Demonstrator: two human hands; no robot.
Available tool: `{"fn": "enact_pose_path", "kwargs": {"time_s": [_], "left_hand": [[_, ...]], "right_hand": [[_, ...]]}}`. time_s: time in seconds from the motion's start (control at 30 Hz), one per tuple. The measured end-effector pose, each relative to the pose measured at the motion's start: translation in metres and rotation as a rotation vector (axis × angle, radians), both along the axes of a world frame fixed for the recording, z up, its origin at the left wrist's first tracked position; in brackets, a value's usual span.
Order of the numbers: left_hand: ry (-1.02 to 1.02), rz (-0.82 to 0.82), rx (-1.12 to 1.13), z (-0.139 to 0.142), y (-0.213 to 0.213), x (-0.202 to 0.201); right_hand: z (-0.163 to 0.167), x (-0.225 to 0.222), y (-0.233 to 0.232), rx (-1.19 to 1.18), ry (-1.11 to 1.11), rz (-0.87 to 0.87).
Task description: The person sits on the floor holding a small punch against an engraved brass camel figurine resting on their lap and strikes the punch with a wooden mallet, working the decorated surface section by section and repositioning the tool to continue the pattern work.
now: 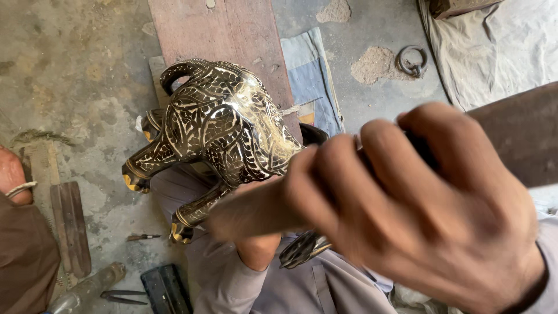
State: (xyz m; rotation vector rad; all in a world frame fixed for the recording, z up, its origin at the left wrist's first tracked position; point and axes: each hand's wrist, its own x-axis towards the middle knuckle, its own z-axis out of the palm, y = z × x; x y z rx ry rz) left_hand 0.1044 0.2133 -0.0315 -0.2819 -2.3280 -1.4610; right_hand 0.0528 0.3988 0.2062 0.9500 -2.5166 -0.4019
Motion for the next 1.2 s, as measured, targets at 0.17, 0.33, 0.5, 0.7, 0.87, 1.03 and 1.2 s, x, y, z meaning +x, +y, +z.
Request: {"fn": "enact_pose_path", "kwargs": {"time_s": [0.17, 0.33, 0.5, 0.7, 0.87, 1.03, 1.2], "left_hand": [[0.052, 0.043, -0.096, 0.002, 0.0, 0.002], [-0.03, 0.102, 0.122, 0.015, -0.006, 0.006], [-0.32, 0.018, 0.476, 0.033, -0.037, 0.0], [-0.312, -0.038, 0.243, 0.055, -0.035, -0.007], [-0.086, -0.239, 0.07, 0.064, -0.028, -0.028], [-0.111, -0.421, 0.002, 0.06, -0.019, -0.056], [-0.01, -0.512, -0.067, 0.052, -0.016, -0.068]], "right_hand": [[-0.004, 0.006, 0.006, -0.233, -0.208, 0.103], [0.008, 0.022, 0.01, 0.078, -0.106, -0.186], [-0.017, 0.02, 0.045, 0.13, -0.309, -0.45], [-0.054, 0.022, 0.073, 0.035, -0.393, -0.537], [-0.064, 0.021, 0.079, 0.088, -0.56, -0.726], [-0.074, 0.027, 0.087, -0.056, -0.611, -0.702], [-0.071, 0.028, 0.09, -0.248, -0.383, -0.487]]}}
